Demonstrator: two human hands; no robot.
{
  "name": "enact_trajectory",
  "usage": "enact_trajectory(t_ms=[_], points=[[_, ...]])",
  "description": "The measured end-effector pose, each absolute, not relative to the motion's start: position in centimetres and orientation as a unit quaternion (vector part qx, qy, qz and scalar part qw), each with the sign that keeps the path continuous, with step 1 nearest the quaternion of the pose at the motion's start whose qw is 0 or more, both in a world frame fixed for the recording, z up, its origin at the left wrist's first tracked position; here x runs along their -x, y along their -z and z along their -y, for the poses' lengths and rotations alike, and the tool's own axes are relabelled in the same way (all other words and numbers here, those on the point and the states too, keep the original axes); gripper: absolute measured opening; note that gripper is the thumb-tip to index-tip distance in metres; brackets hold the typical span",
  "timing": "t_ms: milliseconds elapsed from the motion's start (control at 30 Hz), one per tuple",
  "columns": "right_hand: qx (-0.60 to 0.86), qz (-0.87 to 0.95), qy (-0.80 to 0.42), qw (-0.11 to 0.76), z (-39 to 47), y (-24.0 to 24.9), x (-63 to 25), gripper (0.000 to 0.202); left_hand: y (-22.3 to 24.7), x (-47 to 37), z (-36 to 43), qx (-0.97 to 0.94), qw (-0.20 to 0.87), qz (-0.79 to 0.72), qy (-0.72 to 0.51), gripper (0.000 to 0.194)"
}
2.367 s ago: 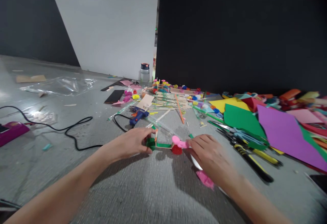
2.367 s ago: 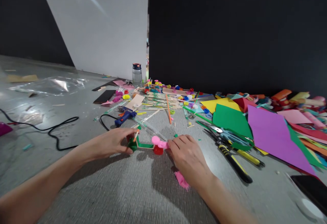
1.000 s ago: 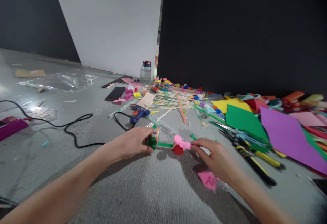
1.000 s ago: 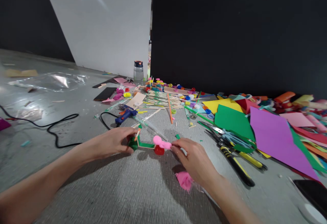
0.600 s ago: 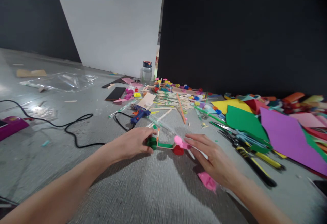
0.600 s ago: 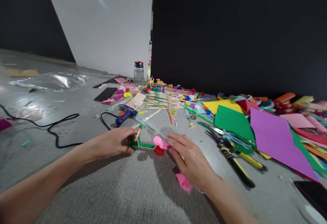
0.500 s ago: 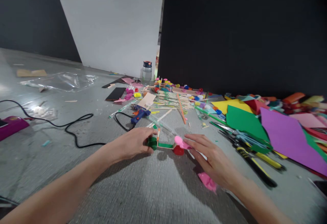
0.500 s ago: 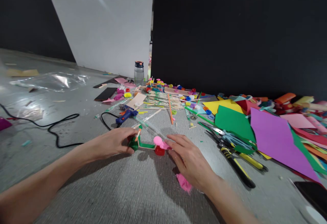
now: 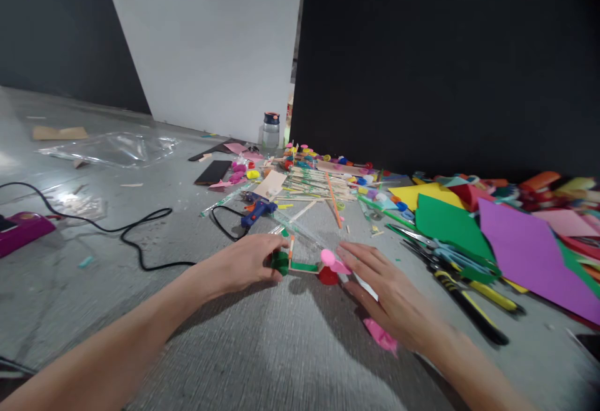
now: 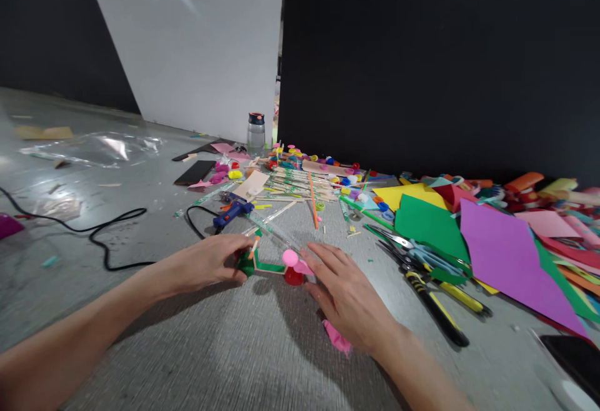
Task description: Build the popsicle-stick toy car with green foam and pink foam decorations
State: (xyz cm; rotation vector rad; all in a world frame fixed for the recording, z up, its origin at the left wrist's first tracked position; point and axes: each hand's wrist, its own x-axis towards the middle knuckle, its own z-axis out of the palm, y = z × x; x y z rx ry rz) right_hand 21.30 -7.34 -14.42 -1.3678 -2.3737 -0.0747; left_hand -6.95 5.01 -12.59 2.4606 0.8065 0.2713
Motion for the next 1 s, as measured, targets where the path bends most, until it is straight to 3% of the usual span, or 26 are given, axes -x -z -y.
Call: enact_trajectory(t_ms=[367, 633, 1000], points=[[0.488, 0.847, 0.036, 0.209, 7.5, 14.2, -21.3, 0.032, 12.6, 6.9, -4.8, -0.914, 0.258, -0.295, -0.108, 0.024], [0.494, 0.833, 0.071, 0.238, 7.5, 14.0, -22.3, 0.029, 13.9, 6.0, -4.5, -0.902, 0.248, -0.329, -0.130, 0.051], [0.478, 0.843, 0.074, 0.236, 7.6, 14.7, -22.4, 0.027, 14.2, 5.4, -4.1, -0.903, 0.230, -0.329, -0.152, 0.050]])
